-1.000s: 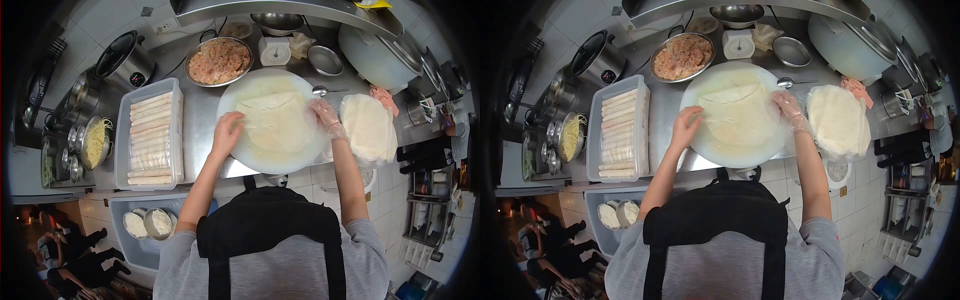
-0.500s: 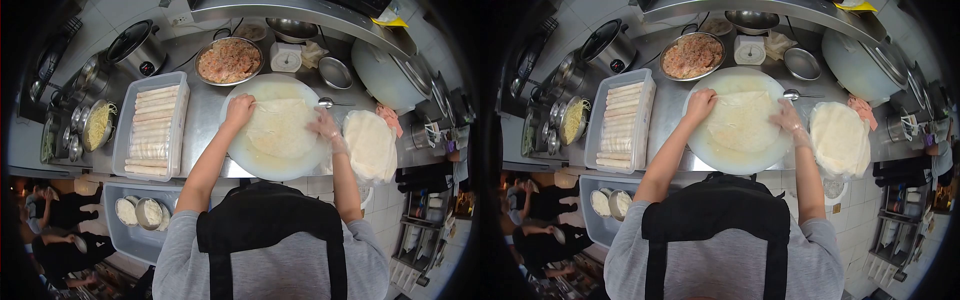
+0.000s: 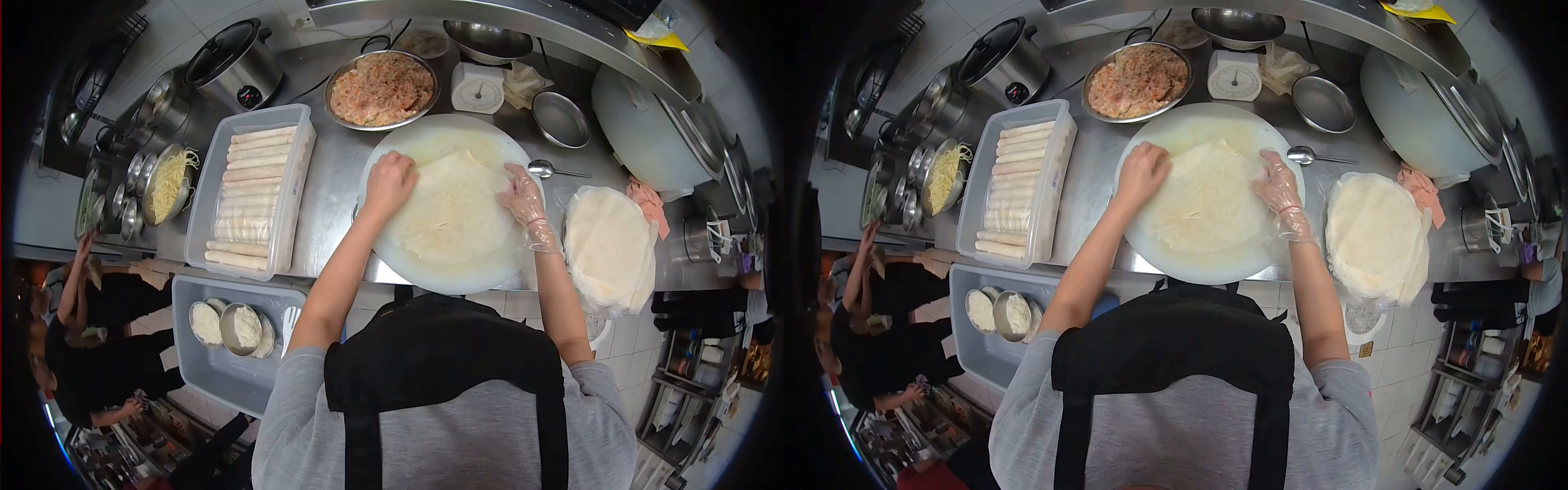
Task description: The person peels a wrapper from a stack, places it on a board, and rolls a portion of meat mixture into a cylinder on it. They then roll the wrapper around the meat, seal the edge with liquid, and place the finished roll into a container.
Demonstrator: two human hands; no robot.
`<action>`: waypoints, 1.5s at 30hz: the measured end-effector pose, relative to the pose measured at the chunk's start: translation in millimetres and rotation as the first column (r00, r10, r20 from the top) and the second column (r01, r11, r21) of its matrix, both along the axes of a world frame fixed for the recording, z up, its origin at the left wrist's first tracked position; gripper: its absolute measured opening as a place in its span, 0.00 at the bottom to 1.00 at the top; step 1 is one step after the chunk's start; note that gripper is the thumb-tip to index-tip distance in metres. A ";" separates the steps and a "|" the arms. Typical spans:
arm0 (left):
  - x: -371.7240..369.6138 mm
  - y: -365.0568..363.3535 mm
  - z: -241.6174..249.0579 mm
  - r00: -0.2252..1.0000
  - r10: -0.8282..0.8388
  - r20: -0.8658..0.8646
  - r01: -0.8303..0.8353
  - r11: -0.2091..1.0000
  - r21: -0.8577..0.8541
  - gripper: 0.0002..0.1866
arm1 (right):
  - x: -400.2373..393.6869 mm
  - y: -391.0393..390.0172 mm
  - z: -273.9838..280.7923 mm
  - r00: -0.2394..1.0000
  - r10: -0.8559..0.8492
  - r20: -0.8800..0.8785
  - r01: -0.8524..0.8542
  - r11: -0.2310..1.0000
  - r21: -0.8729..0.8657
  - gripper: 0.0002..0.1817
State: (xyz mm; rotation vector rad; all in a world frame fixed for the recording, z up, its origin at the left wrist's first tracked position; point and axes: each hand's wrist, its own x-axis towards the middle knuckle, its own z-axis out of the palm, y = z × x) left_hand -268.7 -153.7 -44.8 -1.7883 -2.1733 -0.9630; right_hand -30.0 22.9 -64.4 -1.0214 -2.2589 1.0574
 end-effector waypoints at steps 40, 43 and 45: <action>77.2 -87.2 13.4 0.845 0.069 0.530 0.032 0.983 -0.179 0.10 | -83.4 -6.9 32.0 0.937 0.280 0.208 -0.296 0.954 0.054 0.17; 58.7 -104.5 21.0 0.786 0.301 0.540 -0.134 0.936 -0.326 0.15 | -77.2 -20.0 35.8 0.957 0.259 0.132 -0.274 0.954 0.121 0.14; 53.9 -108.8 26.1 0.766 0.348 0.540 -0.154 0.915 -0.372 0.14 | -68.7 -34.8 41.5 0.959 0.254 0.125 -0.274 0.944 0.184 0.13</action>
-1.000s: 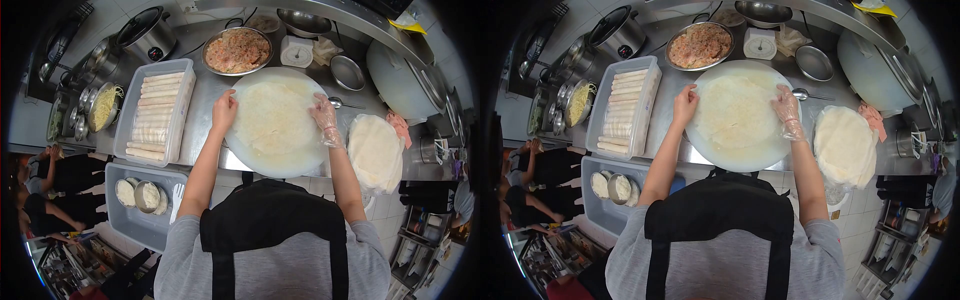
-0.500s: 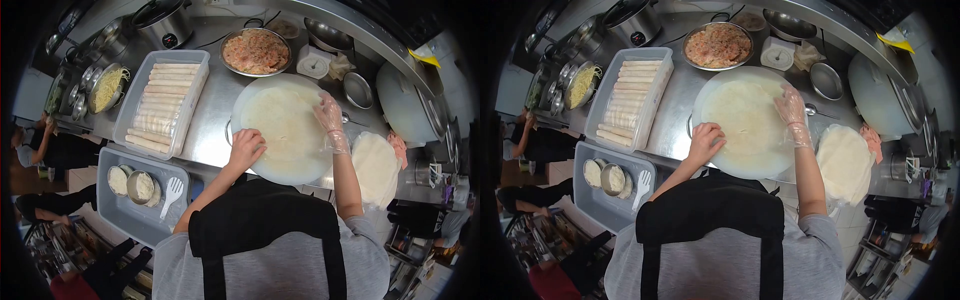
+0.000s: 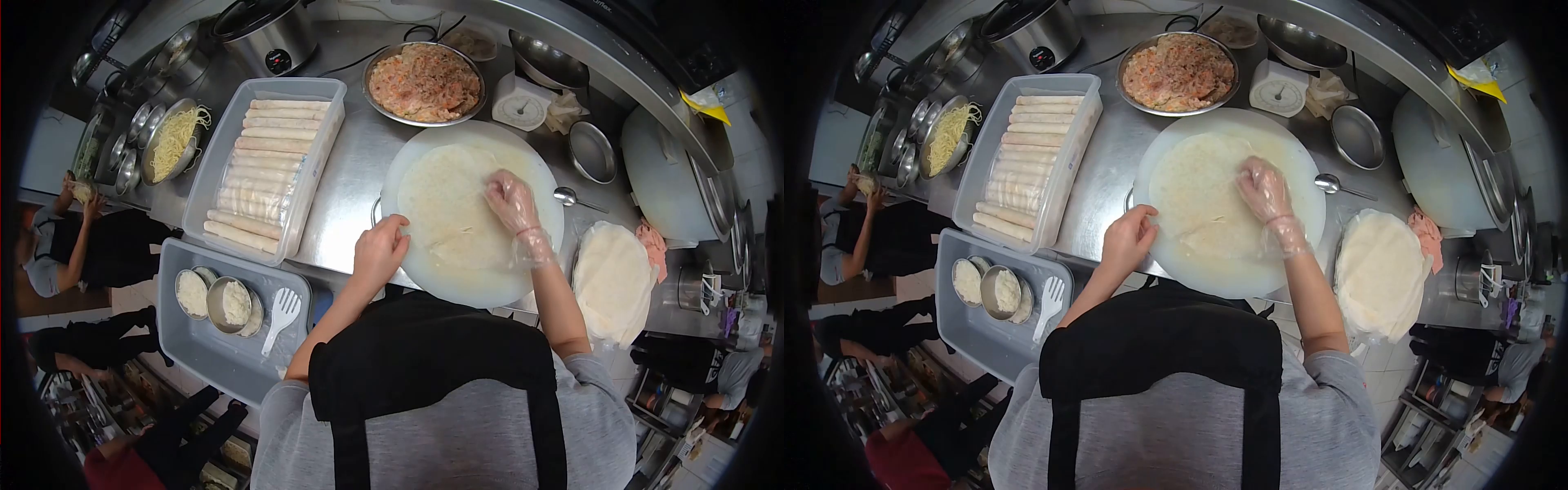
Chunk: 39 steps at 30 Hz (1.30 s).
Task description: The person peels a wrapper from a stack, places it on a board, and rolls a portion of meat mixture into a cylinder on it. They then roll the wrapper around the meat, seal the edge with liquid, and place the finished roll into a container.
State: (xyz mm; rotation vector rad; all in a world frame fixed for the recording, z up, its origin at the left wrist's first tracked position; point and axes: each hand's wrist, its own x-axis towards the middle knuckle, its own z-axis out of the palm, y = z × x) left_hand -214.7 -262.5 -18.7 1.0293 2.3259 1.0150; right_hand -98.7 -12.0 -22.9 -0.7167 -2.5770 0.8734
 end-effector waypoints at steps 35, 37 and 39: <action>-76.5 53.9 -15.2 0.973 0.095 0.212 -0.196 0.827 0.527 0.19 | -204.7 57.7 42.5 0.959 0.129 0.252 -0.197 0.943 0.270 0.60; -106.5 77.2 -18.6 0.921 0.131 0.366 -0.339 0.732 0.591 0.22 | -214.1 41.9 43.9 0.943 0.128 0.307 -0.204 0.951 0.232 0.55; -130.4 97.1 -11.3 0.703 0.154 0.694 -0.610 0.632 0.478 0.27 | -216.2 24.3 68.9 0.896 0.144 0.421 -0.256 0.940 0.224 0.45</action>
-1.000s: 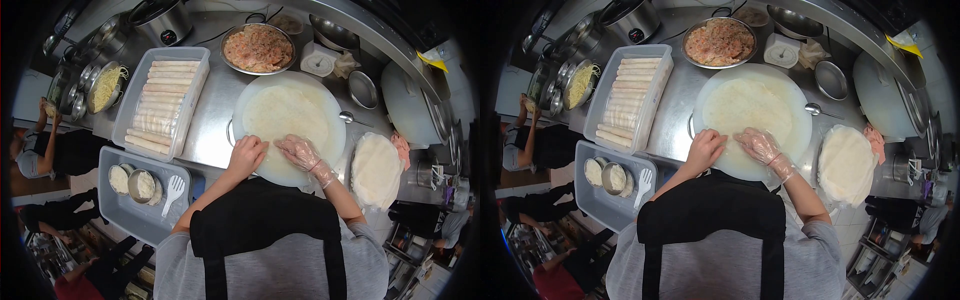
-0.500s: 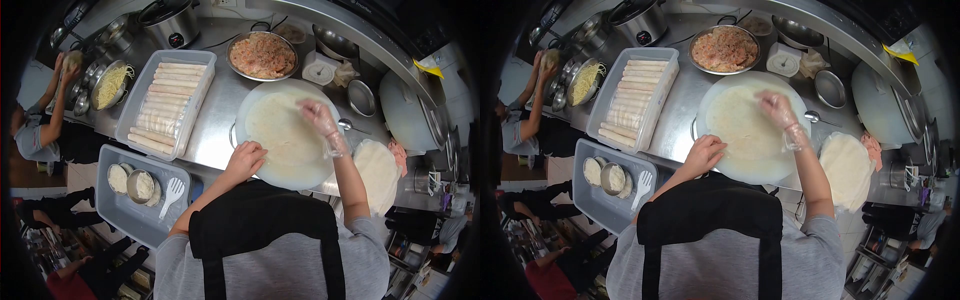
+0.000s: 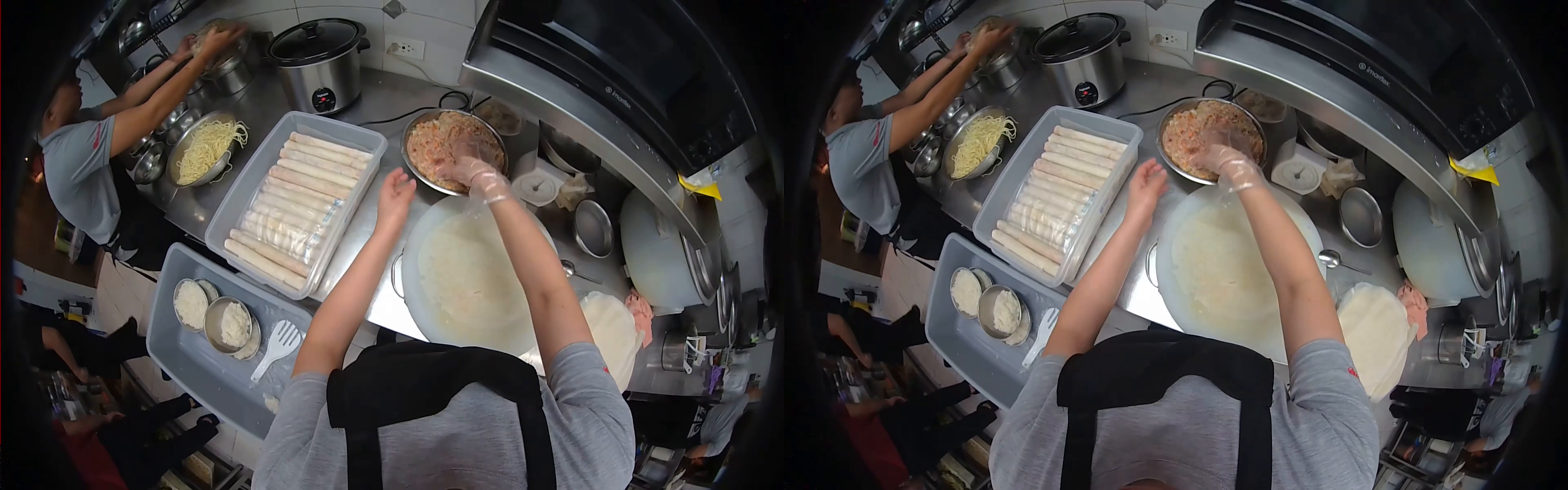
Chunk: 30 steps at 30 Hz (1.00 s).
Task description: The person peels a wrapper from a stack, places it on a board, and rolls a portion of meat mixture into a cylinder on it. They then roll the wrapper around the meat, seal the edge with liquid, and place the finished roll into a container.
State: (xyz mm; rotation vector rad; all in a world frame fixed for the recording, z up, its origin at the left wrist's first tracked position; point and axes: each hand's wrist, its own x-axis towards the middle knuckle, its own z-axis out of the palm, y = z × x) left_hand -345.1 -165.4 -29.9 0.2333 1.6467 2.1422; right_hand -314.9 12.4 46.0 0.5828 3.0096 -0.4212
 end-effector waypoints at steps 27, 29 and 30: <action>-31.0 38.4 11.2 0.967 -0.079 0.242 0.056 0.993 0.102 0.30 | -19.4 13.7 -5.7 0.903 0.427 -0.050 -0.398 0.875 0.275 0.14; -31.0 39.9 12.0 0.972 -0.034 0.231 0.010 0.995 0.103 0.29 | -3.7 33.1 -13.6 0.906 0.399 -0.140 -0.364 0.905 0.220 0.14; -30.9 40.5 12.3 0.973 -0.041 0.226 0.018 0.994 0.103 0.29 | 1.1 40.8 -17.9 0.901 0.373 -0.223 -0.342 0.925 0.163 0.14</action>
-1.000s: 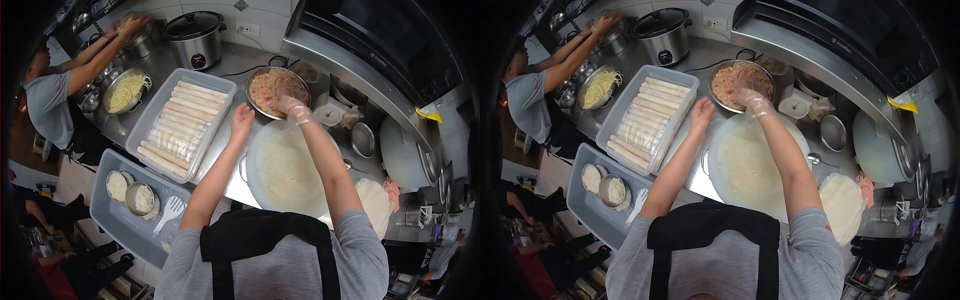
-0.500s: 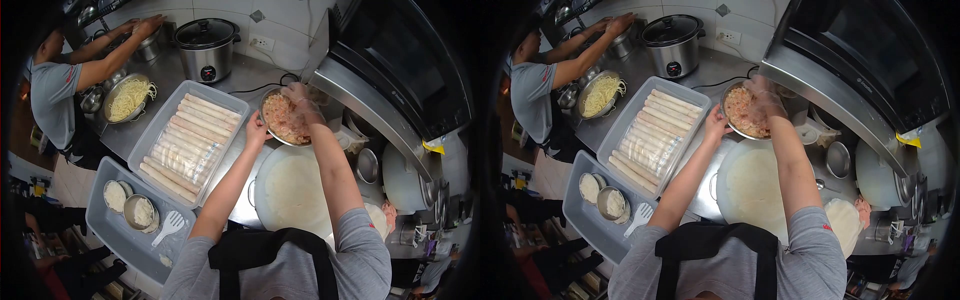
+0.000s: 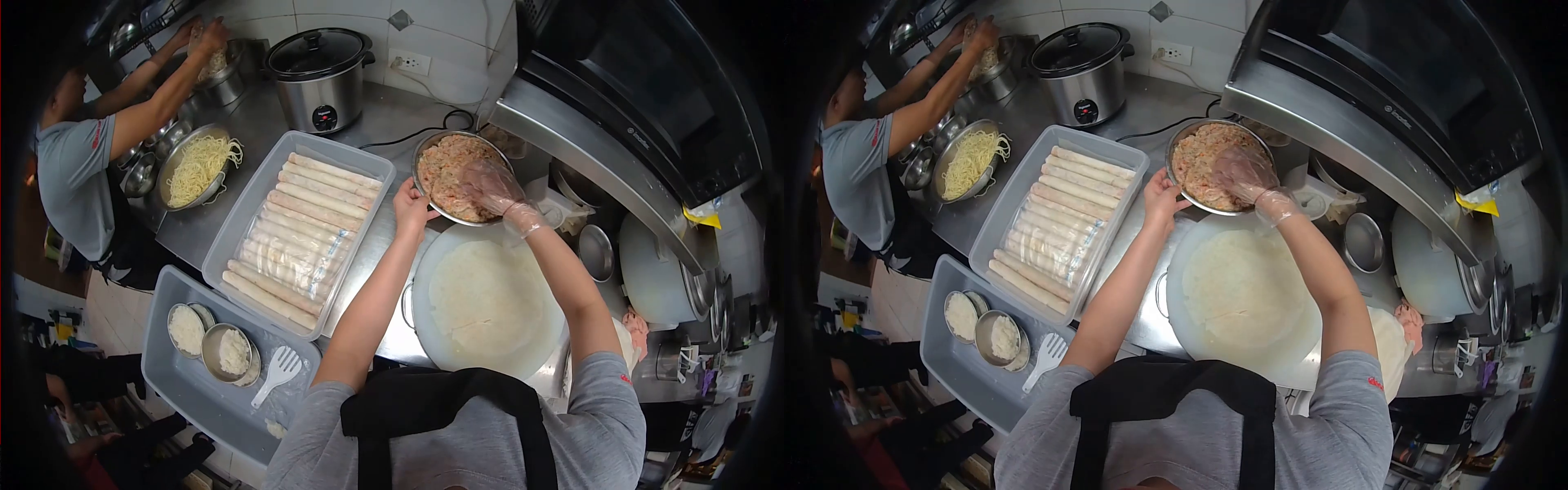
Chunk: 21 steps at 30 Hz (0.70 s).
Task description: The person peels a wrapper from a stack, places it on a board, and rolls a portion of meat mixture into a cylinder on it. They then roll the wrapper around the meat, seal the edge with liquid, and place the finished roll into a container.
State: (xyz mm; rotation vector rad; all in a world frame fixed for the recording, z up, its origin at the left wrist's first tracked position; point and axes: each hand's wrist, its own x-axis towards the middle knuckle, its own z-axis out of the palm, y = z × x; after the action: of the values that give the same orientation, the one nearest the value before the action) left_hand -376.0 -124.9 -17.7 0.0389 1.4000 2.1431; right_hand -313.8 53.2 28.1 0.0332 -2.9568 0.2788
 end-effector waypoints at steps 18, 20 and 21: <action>-0.1 -3.4 7.8 0.999 -0.038 -0.017 0.037 0.995 -0.092 0.33 | -16.3 36.3 33.4 0.985 -0.174 -0.013 0.057 0.390 -0.919 0.12; -1.2 -2.6 10.0 1.000 -0.021 -0.011 0.020 0.993 -0.113 0.34 | -15.3 47.5 26.5 0.981 -0.181 0.075 0.059 -0.094 -0.994 0.11; -1.1 -3.0 11.7 1.000 -0.026 -0.008 0.025 0.993 -0.116 0.34 | -20.3 57.4 15.1 0.978 -0.207 0.001 0.014 0.060 -0.998 0.12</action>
State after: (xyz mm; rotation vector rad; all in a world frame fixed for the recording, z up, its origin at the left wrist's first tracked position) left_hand -377.1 -127.9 -5.9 0.0226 1.5187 2.0401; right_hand -334.1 110.6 43.3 -0.3435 -1.8702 2.1182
